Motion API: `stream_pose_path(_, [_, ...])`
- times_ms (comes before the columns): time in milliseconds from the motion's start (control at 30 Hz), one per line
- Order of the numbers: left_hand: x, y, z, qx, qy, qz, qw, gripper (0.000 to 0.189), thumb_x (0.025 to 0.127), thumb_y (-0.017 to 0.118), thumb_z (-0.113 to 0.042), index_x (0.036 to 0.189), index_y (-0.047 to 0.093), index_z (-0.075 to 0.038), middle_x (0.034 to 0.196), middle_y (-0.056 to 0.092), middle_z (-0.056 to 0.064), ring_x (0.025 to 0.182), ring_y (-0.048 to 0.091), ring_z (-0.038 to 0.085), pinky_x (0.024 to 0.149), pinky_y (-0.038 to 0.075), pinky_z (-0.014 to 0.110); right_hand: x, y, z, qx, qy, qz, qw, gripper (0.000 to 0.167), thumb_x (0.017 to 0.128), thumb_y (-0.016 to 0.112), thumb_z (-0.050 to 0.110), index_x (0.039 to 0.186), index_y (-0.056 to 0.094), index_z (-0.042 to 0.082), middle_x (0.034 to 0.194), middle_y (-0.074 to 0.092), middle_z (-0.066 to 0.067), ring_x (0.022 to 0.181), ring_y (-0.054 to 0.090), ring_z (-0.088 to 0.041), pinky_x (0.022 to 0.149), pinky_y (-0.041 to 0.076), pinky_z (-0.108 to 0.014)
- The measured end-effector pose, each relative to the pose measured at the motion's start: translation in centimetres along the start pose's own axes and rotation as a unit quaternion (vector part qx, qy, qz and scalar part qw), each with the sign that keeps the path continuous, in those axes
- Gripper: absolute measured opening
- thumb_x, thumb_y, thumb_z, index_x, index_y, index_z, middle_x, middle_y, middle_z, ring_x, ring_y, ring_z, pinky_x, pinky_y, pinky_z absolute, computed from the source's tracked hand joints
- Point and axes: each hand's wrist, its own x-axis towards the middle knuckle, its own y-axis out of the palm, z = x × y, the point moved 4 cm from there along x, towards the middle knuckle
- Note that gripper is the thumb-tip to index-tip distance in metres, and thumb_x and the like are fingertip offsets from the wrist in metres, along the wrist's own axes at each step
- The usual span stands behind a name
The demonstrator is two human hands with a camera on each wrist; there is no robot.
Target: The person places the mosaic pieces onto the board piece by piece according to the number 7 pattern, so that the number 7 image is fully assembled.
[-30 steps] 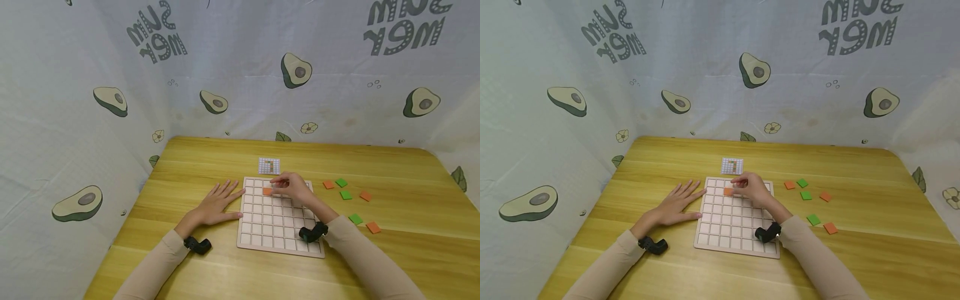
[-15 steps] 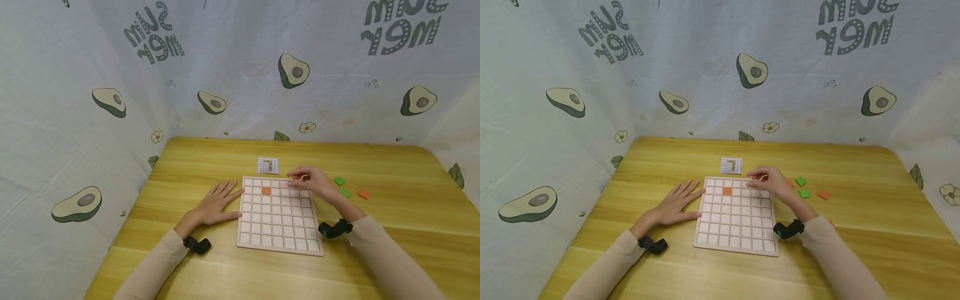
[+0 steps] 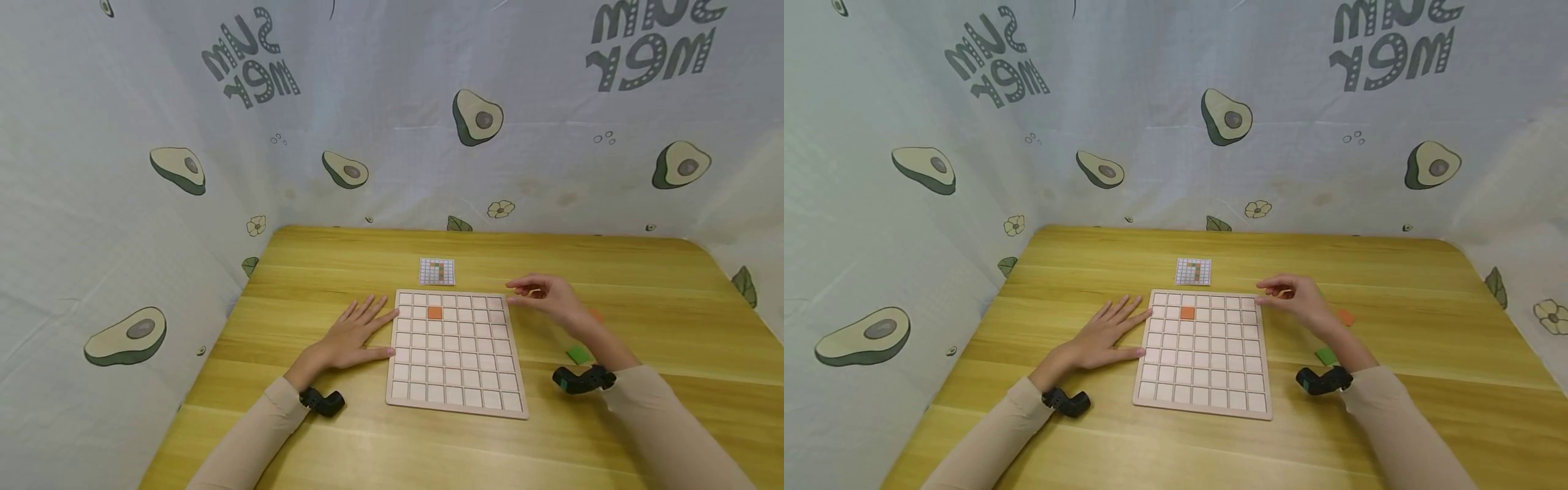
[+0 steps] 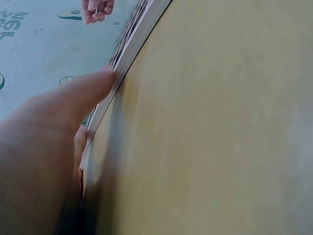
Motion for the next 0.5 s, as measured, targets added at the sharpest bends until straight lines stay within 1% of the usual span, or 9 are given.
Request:
stream_pose_path(100, [0.0,0.0,0.0,0.001,-0.001,0.002,1.0,0.079,0.096,0.038,-0.071,0.161,0.012,-0.033,0.167,-0.001,0.003,0.152,-0.006,0.025,0.12,-0.005,0.047,-0.5,-0.8,-0.5,0.0,-0.003,-0.014,0.9999,0.04,0.09,0.076,0.017,0.119,0.067,-0.009,0.102,0.064,-0.019,0.085,0.057,-0.013,0.067,0.051,-0.021])
stream_pose_path(200, [0.0,0.2,0.1,0.003,-0.003,0.005,1.0,0.08,0.096,0.037,-0.072,0.161,0.01,-0.035,0.167,-0.002,0.002,0.152,-0.008,0.024,0.12,-0.006,0.046,-1.1,-1.7,-1.0,-0.01,0.0,-0.024,0.9997,0.04,0.091,0.076,0.018,0.12,0.067,-0.008,0.1,0.066,-0.013,0.084,0.057,-0.013,0.067,0.052,-0.023])
stream_pose_path(367, [0.0,0.3,0.2,0.004,-0.001,0.001,1.0,0.08,0.096,0.038,-0.071,0.161,0.011,-0.034,0.167,-0.002,0.002,0.152,-0.008,0.024,0.12,-0.006,0.046,-2.1,-3.0,-1.9,-0.039,0.013,-0.033,0.9986,0.042,0.092,0.075,0.02,0.122,0.066,-0.008,0.102,0.066,-0.009,0.085,0.057,-0.01,0.066,0.052,-0.023])
stream_pose_path(500, [0.1,0.4,0.3,0.006,-0.001,0.003,1.0,0.08,0.096,0.038,-0.071,0.161,0.01,-0.035,0.167,-0.002,0.001,0.152,-0.008,0.023,0.12,-0.006,0.046,-2.8,-3.9,-2.9,-0.046,0.023,-0.042,0.9978,0.043,0.092,0.074,0.019,0.124,0.065,-0.008,0.103,0.064,-0.008,0.084,0.055,-0.01,0.061,0.05,-0.026])
